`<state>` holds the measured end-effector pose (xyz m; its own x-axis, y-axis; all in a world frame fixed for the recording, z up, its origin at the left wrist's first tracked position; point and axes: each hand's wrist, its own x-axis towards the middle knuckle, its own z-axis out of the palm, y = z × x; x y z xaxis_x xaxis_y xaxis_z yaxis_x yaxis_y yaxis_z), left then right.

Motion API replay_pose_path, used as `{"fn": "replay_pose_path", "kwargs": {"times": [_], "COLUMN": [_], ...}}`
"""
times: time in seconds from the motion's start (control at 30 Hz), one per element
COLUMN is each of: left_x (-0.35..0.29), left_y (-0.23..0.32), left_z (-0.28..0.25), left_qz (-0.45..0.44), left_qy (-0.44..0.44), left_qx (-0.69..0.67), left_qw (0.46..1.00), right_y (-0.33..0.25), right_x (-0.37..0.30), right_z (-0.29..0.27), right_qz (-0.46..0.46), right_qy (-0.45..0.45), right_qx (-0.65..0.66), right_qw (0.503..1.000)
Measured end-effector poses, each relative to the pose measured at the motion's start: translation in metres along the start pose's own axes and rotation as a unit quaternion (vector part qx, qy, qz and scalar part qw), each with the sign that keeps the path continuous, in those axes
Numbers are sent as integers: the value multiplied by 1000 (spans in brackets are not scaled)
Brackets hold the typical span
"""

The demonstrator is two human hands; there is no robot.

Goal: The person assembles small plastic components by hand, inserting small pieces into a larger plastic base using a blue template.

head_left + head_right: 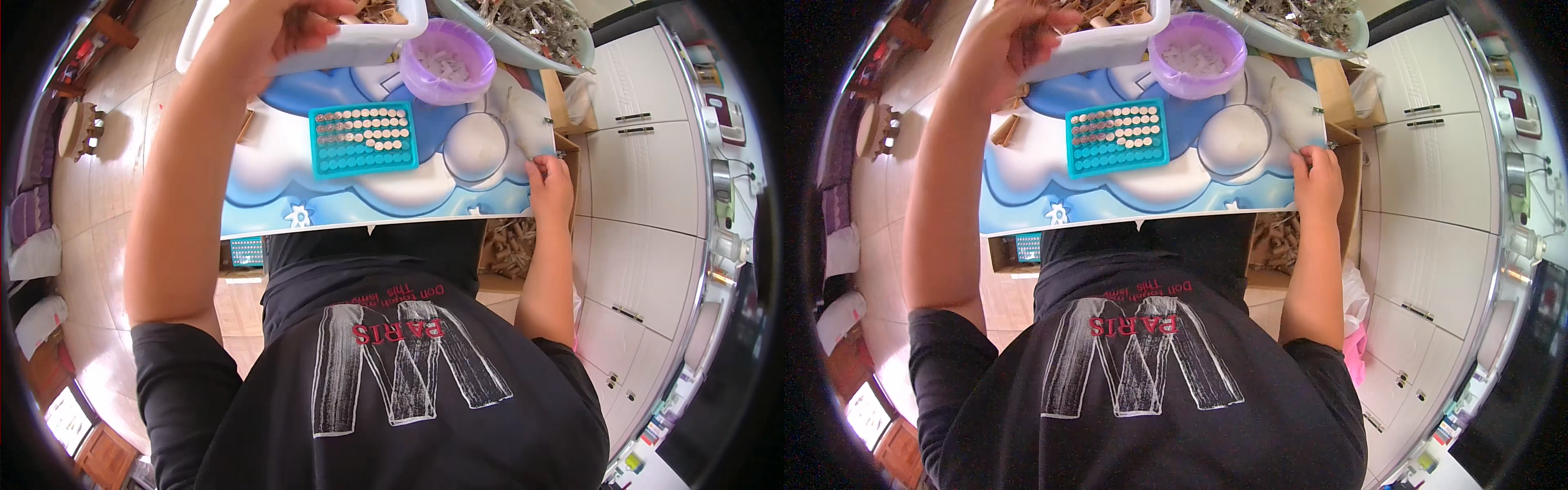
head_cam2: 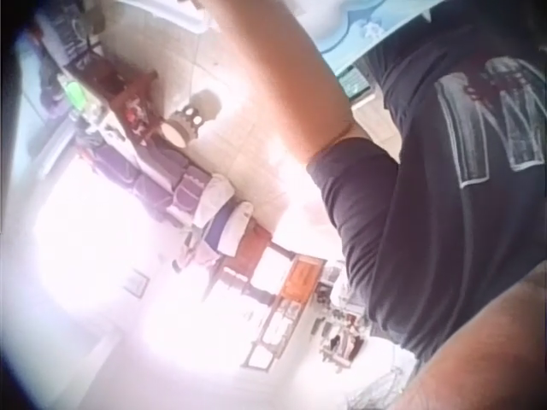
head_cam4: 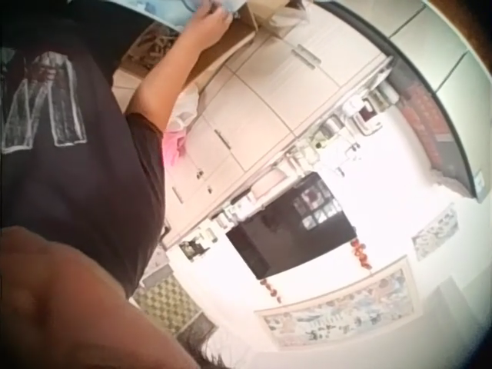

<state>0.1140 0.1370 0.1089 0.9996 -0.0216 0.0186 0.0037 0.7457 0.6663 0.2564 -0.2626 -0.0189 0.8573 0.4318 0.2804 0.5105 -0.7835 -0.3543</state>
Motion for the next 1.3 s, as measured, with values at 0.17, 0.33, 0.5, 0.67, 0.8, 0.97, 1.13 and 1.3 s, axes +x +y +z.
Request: {"fn": "replay_pose_path", "kwargs": {"times": [0.17, 0.33, 0.5, 0.67, 0.8, 0.97, 1.13, 1.3], "left_x": [-54, -85, -88, -98, -106, -118, -132, -145], "left_y": [-81, -145, -169, -161, -150, -122, -107, -82], "left_z": [16, 20, 24, 21, 20, 16, -3, -18], "left_qz": [9, -171, -217, -210, -196, -87, -19, 61], "left_qy": [101, 191, 143, 159, 180, 234, 335, 431], "left_qx": [1, -10, -94, -95, -102, -34, 150, 182], "left_qw": [995, 966, 961, 960, 959, 968, 930, 882], "right_y": [-7, -86, -150, -168, -178, -194, -200, -134], "right_x": [-5, -44, -67, -70, -61, -48, -26, 11], "right_z": [-4, -30, -34, -21, -18, -13, -5, -45], "right_qz": [135, 74, -141, -251, -269, -236, -289, -154], "right_qy": [41, -14, -304, -312, -340, -365, -316, -296], "right_qx": [260, 458, 369, 336, 345, 394, 371, 357], "right_qw": [955, 886, 867, 853, 833, 810, 824, 873]}}
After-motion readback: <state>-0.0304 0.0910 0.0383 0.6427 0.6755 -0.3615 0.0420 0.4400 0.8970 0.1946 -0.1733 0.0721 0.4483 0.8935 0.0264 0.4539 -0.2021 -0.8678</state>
